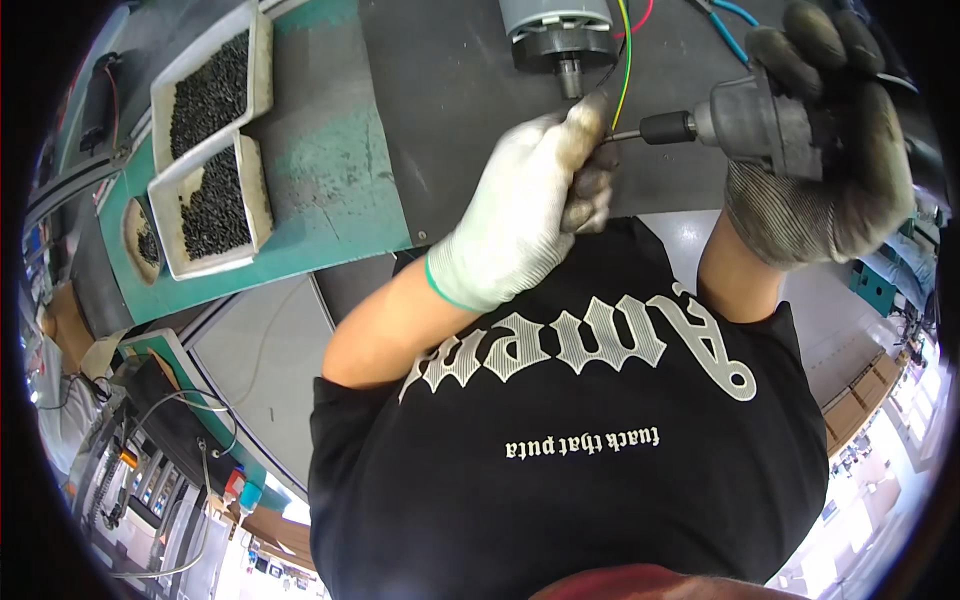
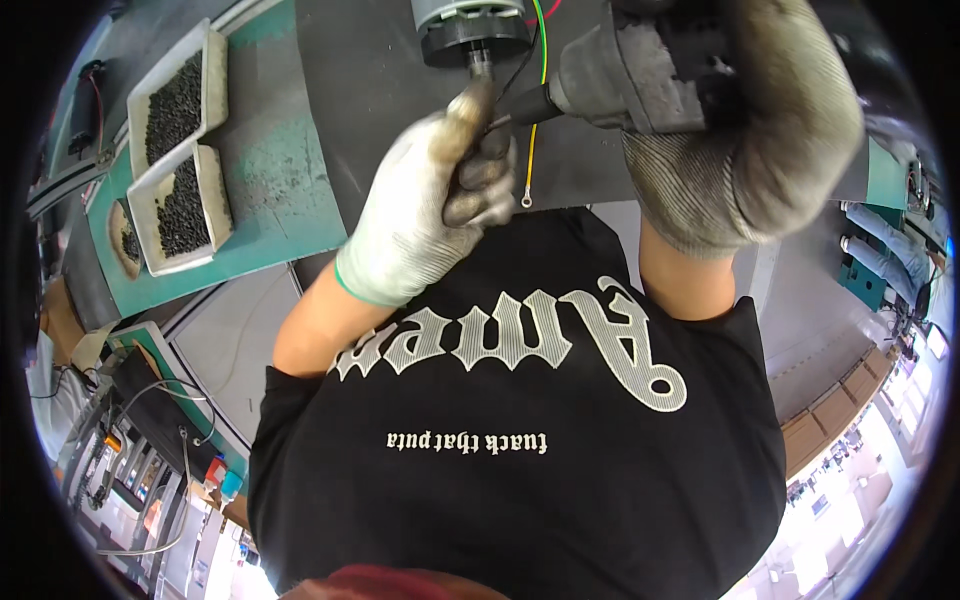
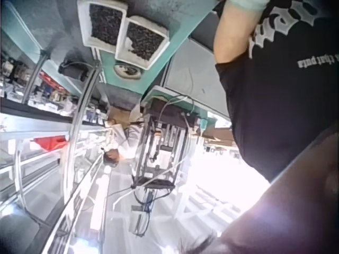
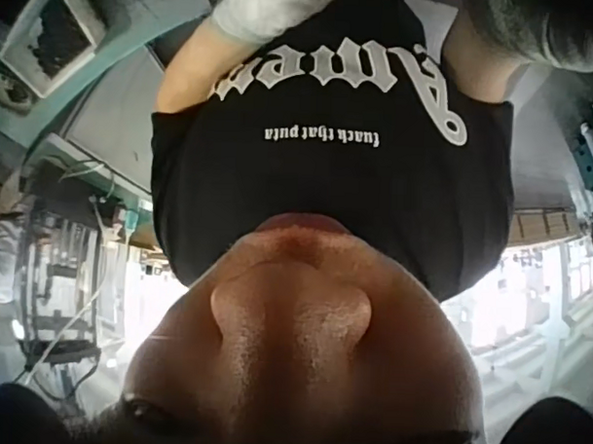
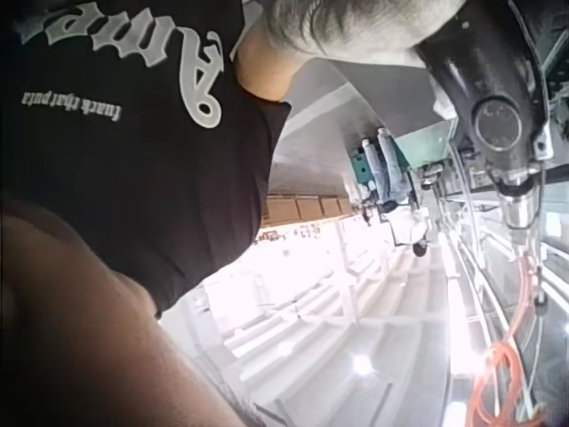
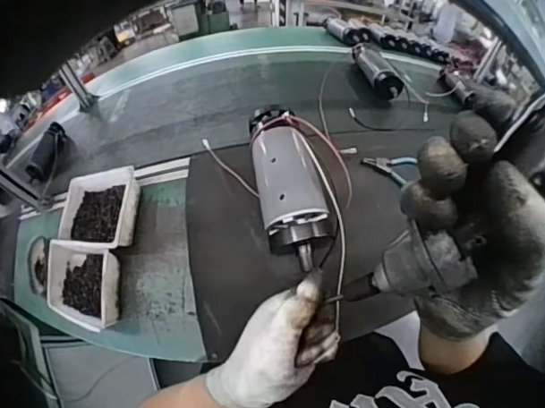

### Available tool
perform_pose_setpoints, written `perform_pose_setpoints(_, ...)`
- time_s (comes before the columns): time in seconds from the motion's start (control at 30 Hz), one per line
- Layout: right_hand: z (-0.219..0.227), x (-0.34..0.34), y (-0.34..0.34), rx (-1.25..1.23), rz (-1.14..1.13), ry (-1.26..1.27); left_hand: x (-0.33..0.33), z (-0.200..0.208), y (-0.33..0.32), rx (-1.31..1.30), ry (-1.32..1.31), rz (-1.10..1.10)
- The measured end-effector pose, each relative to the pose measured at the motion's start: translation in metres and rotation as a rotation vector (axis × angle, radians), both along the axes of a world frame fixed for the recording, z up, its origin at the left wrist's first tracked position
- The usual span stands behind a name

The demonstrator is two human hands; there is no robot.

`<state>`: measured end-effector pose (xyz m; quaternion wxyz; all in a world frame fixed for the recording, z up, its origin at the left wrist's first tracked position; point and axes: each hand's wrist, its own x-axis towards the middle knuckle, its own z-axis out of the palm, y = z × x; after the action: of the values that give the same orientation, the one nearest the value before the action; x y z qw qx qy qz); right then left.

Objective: Assembling fan blades and housing components onto electric motors using an electric screwdriver and pliers at a factory workstation.

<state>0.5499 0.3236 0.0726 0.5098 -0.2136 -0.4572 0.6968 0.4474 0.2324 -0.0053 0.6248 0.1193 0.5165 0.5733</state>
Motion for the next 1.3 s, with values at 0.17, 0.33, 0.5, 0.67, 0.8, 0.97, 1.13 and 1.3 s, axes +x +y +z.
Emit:
perform_pose_setpoints(0.17, -0.01, 0.013, 0.002, -0.027, -0.122, -0.065, 0.008, -0.021, -0.007, -0.142, -0.514, 0.111)
perform_pose_setpoints(0.33, -0.011, 0.01, 0.019, -0.018, -0.229, -0.1, -0.011, -0.025, 0.024, 0.08, -0.589, 0.196)
perform_pose_setpoints(0.5, -0.028, 0.0, 0.034, 0.312, -0.276, -0.134, -0.003, -0.059, 0.016, 0.193, -1.048, 0.255)
perform_pose_setpoints(0.67, -0.033, 0.007, 0.045, 0.237, -0.129, -0.088, 0.001, -0.039, 0.022, 0.022, -0.943, 0.262)
perform_pose_setpoints(0.8, -0.033, -0.012, 0.045, 0.271, -0.135, -0.08, 0.0, -0.052, 0.017, 0.125, -1.033, 0.256)
perform_pose_setpoints(0.97, -0.029, -0.017, 0.051, 0.337, -0.116, -0.033, 0.001, -0.053, 0.017, 0.123, -1.313, 0.237)
perform_pose_setpoints(1.13, -0.02, -0.019, 0.047, 0.039, 0.011, -0.033, 0.0, -0.05, 0.017, 0.133, -1.267, 0.217)
perform_pose_setpoints(1.3, -0.038, -0.011, 0.043, 0.126, -0.121, -0.067, 0.004, -0.056, 0.02, 0.183, -1.225, 0.185)
